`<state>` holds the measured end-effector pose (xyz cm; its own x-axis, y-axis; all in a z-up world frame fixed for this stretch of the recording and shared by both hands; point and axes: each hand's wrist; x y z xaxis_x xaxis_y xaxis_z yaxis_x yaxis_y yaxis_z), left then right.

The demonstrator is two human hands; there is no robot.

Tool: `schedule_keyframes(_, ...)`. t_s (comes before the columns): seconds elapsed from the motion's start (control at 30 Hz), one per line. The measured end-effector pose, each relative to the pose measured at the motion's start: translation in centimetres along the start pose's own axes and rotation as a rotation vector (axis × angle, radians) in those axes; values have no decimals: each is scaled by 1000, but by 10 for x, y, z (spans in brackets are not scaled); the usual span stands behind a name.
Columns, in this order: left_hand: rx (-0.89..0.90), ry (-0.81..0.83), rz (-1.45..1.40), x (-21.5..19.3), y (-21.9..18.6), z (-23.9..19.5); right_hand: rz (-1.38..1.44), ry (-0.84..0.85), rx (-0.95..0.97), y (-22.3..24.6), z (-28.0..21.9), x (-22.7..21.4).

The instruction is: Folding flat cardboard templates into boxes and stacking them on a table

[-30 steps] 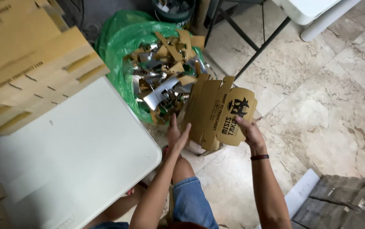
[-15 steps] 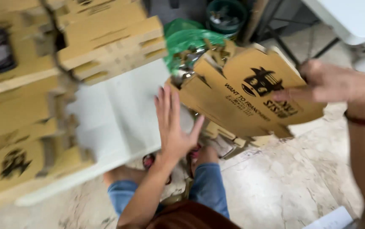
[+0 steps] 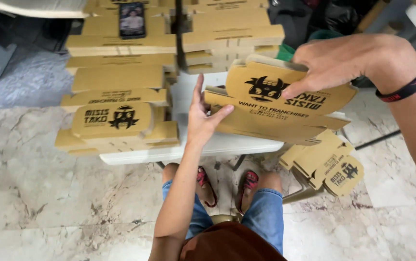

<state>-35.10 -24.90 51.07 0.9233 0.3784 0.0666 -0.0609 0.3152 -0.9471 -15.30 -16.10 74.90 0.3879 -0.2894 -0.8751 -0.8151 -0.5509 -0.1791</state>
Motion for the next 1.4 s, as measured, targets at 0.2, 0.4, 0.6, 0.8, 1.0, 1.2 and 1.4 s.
schedule_keyframes(0.2, -205, -32, -78, -5, 37, 10, 108, -14, -118, 3, 64, 22)
schedule_keyframes(0.4, -301, 47, -55, -9, 45, 5, 431, -93, 75, 17, 18, 22)
schedule_keyframes(0.6, -340, 134, 97, -10, 42, 8, 390, -284, 7, 2, 41, 50)
schedule_keyframes(0.8, -218, 61, 105, -8, 77, 3, 176, 23, 164, 24, 37, 4)
schedule_keyframes(1.0, -244, 120, 22, -12, 73, 7, 4, 169, 26, 20, 83, 11)
schedule_keyframes(1.2, 322, -9, 572, -18, 35, -35, -46, 113, -30, 23, 11, 30)
schedule_keyframes(1.4, -33, -439, -452, 23, 101, -187, -224, 34, 341, -14, -46, 46)
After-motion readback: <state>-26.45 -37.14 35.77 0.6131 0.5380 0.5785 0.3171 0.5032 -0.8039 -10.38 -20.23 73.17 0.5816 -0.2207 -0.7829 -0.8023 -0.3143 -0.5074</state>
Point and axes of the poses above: each hand's wrist, its own z-axis towards the middle knuckle, its own x-axis out of the palm, y = z × x
